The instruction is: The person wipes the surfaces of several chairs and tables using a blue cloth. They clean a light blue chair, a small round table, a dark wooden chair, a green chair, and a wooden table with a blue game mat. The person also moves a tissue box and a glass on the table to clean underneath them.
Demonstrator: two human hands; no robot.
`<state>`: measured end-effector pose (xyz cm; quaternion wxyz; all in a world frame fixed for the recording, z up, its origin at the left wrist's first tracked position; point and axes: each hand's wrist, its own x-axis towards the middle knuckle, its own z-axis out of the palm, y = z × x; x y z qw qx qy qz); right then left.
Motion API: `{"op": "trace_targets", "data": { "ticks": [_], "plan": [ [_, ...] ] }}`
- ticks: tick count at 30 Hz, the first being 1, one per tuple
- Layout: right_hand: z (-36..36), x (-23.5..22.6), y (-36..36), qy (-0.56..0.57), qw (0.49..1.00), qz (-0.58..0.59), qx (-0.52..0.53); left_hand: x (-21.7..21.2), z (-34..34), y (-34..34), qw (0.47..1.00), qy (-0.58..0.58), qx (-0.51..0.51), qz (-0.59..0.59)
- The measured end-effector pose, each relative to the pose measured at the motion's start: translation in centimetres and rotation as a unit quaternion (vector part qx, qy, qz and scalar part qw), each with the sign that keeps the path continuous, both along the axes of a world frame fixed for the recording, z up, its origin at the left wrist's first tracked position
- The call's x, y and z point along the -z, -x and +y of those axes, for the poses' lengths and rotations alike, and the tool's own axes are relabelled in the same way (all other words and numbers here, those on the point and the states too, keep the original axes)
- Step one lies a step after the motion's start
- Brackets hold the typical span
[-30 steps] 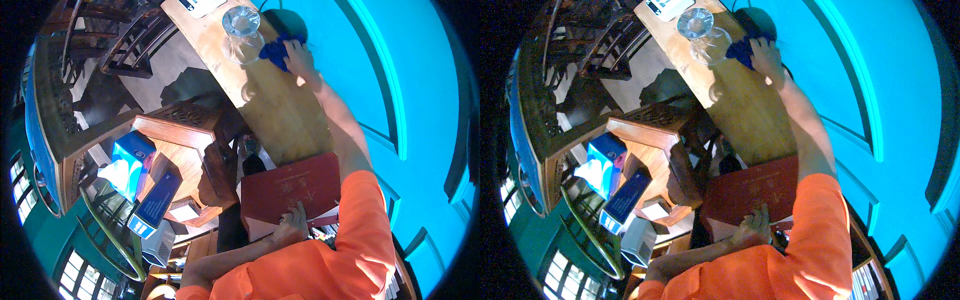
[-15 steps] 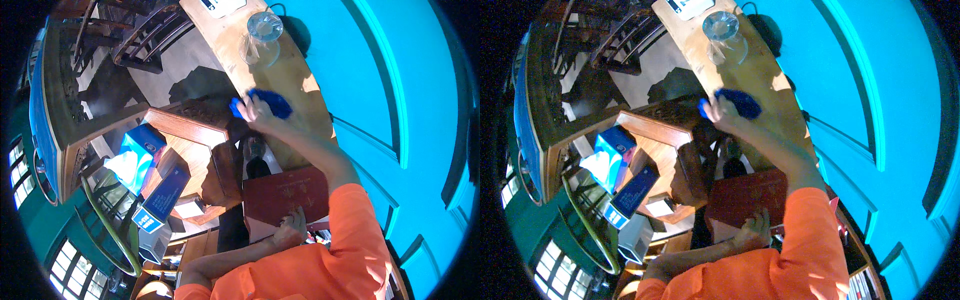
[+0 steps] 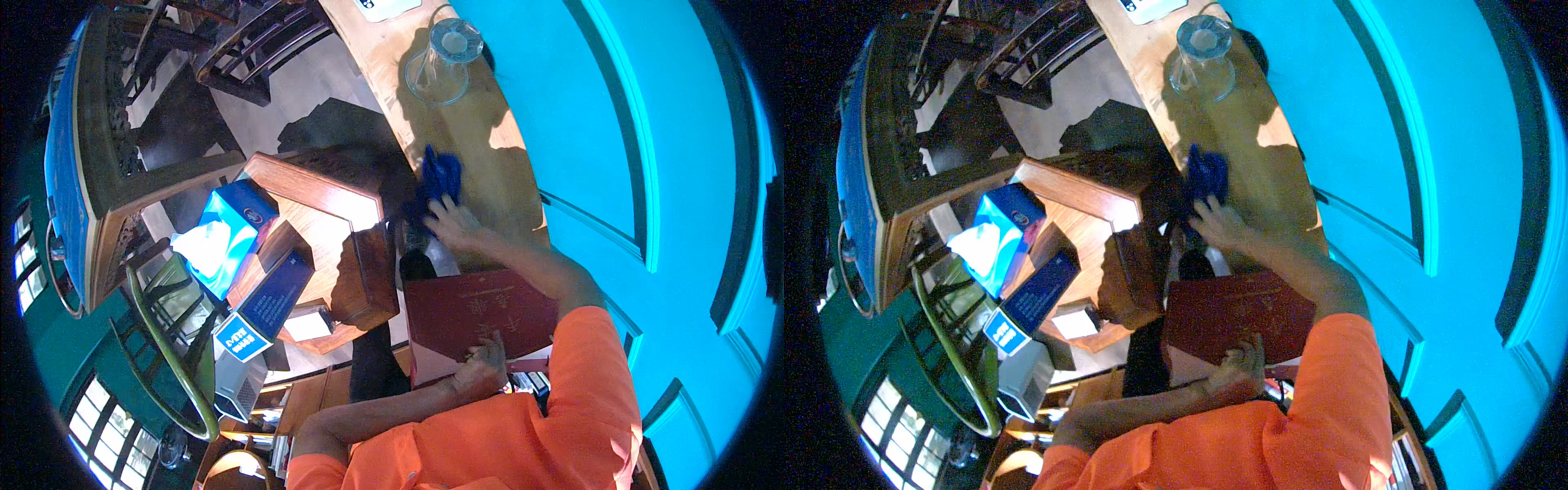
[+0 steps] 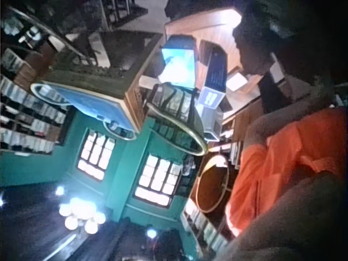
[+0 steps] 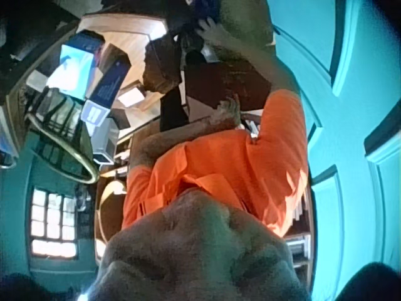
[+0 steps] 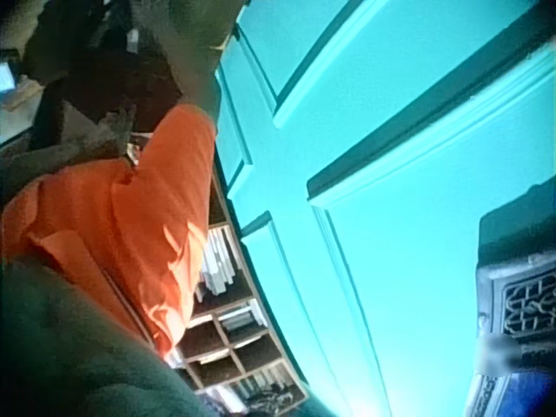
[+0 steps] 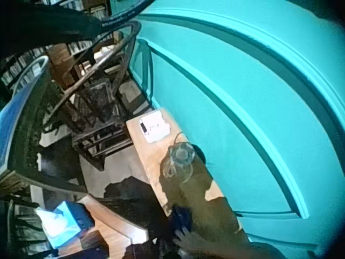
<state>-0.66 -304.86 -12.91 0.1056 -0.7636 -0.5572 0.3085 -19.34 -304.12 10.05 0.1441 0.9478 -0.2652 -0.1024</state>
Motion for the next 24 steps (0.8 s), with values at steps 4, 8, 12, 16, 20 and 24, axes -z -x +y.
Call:
{"op": "trace_targets", "data": {
  "ticks": [4,8,12,16,20,24],
  "plan": [
    [-10.4,-1.4,0.1,0.044,0.985,0.049,-0.157,-1.2,0.4,-0.6,0.999,0.005,-0.03,0.03],
    [-15.7,-3.3,-4.1,0.072,0.996,-0.054,-0.026,-1.1,0.8,-1.0,0.999,-0.013,0.022,0.04],
    [-13.6,-12.2,-8.8,-0.077,0.959,-0.044,0.269,-2.5,2.3,-3.9,0.992,0.04,0.038,0.114],
    [-11.3,-28.7,-10.9,-0.167,0.818,0.18,0.521,-2.1,2.8,-6.3,0.997,0.024,0.021,0.072],
    [-15.0,-38.4,-7.1,-0.362,0.615,0.242,0.658,-1.1,2.9,-9.6,0.996,0.057,-0.053,0.036],
    [-21.0,-41.0,-0.4,-0.453,0.533,0.304,0.647,-0.9,3.6,-13.7,0.987,0.123,-0.107,-0.002]
  ]
}}
